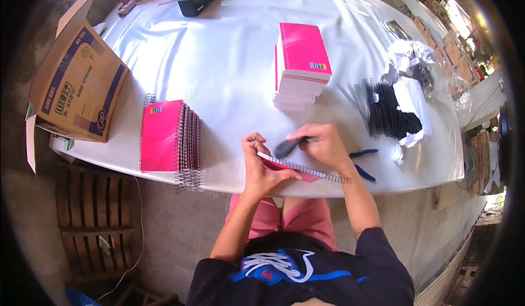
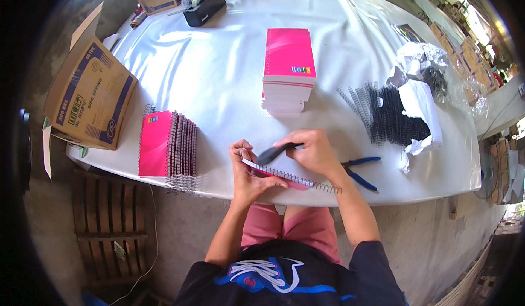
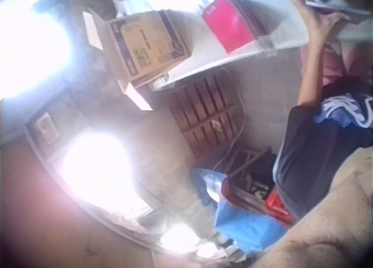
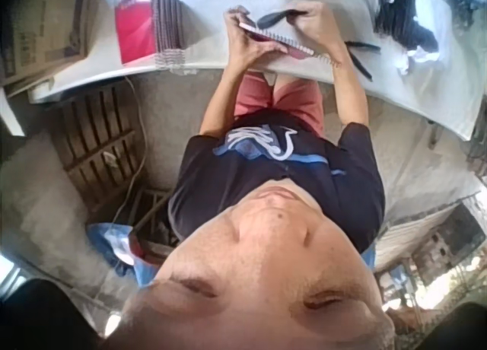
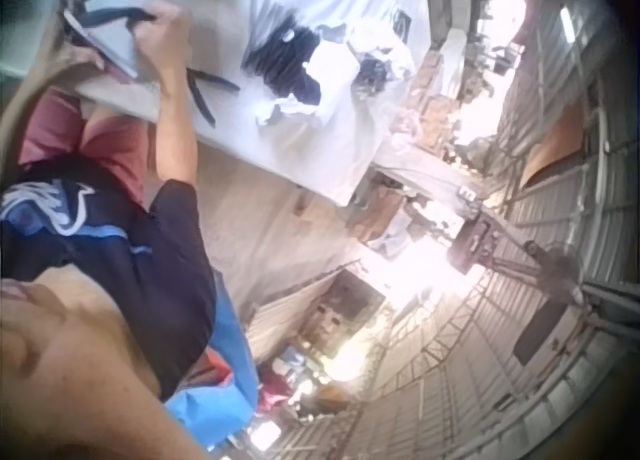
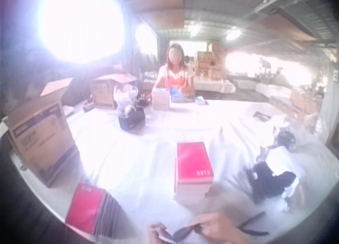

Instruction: The person assembles notebooks by threading spiral bindings through pre-punched holes, trimming the excess wire with pliers, and placing the finished items into a stack or box.

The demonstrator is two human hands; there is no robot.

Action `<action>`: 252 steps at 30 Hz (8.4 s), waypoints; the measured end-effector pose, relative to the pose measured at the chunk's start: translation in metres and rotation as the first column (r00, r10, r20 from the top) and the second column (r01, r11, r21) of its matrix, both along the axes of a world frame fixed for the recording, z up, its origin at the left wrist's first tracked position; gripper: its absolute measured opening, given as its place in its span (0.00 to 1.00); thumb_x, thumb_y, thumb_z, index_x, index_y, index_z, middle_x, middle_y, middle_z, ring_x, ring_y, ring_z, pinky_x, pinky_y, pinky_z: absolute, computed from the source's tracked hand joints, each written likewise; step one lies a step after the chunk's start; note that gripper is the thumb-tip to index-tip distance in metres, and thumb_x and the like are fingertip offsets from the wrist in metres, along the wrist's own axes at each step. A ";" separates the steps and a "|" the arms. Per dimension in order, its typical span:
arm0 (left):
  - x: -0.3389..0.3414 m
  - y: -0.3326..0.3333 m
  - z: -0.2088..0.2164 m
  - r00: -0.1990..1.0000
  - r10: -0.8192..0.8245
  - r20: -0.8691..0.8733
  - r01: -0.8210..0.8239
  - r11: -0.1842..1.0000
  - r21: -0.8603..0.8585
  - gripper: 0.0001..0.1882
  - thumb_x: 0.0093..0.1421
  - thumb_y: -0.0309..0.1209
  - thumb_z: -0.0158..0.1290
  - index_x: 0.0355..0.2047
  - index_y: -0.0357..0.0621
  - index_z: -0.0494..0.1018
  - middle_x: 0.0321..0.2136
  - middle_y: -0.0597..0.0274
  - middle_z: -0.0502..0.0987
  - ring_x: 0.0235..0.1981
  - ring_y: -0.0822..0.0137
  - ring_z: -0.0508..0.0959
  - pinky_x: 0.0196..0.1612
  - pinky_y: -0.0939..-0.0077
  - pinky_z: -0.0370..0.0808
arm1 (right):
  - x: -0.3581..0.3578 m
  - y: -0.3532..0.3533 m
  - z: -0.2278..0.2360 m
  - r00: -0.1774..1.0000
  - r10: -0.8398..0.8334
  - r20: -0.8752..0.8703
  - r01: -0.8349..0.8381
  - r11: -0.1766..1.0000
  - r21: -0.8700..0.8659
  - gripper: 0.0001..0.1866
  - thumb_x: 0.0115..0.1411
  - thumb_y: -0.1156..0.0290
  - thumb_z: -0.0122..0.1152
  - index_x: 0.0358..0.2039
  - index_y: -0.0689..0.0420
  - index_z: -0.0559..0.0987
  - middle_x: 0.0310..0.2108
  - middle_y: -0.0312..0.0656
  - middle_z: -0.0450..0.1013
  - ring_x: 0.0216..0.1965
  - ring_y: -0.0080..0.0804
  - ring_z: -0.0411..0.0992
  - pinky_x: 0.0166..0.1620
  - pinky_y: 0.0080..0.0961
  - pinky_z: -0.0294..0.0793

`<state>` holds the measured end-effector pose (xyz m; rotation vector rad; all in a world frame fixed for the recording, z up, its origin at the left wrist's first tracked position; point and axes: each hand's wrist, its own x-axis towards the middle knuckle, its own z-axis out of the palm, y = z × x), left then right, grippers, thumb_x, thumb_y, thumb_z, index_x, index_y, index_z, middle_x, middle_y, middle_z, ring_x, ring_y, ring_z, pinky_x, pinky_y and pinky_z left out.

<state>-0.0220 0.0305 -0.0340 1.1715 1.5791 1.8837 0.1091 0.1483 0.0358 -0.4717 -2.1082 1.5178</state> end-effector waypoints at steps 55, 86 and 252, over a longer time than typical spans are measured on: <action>0.026 -0.048 0.056 0.726 0.437 -0.531 -0.207 0.875 0.437 0.18 0.42 0.16 0.61 0.37 0.38 0.79 0.28 0.58 0.80 0.29 0.61 0.77 0.34 0.73 0.75 | 0.063 -0.129 0.034 0.999 -0.033 0.011 0.033 0.793 -0.608 0.19 0.62 0.59 0.54 0.50 0.56 0.72 0.35 0.41 0.71 0.34 0.30 0.71 0.36 0.25 0.71; -0.142 -0.115 0.070 0.643 0.720 -0.260 -0.730 0.679 0.075 0.13 0.59 0.31 0.51 0.45 0.43 0.75 0.43 0.56 0.69 0.46 0.64 0.69 0.47 0.72 0.68 | -0.220 -0.068 0.031 0.929 -0.357 0.096 0.223 0.748 0.626 0.21 0.52 0.62 0.58 0.48 0.47 0.76 0.35 0.42 0.68 0.38 0.33 0.69 0.49 0.23 0.64; 0.021 -0.017 0.033 0.458 0.193 -0.868 -0.374 0.927 0.008 0.19 0.36 0.51 0.62 0.25 0.57 0.72 0.28 0.72 0.67 0.38 0.64 0.67 0.43 0.51 0.54 | 0.061 -0.042 0.008 0.980 -0.097 0.175 0.066 0.982 0.176 0.12 0.55 0.80 0.56 0.40 0.56 0.79 0.29 0.42 0.74 0.30 0.35 0.73 0.36 0.25 0.71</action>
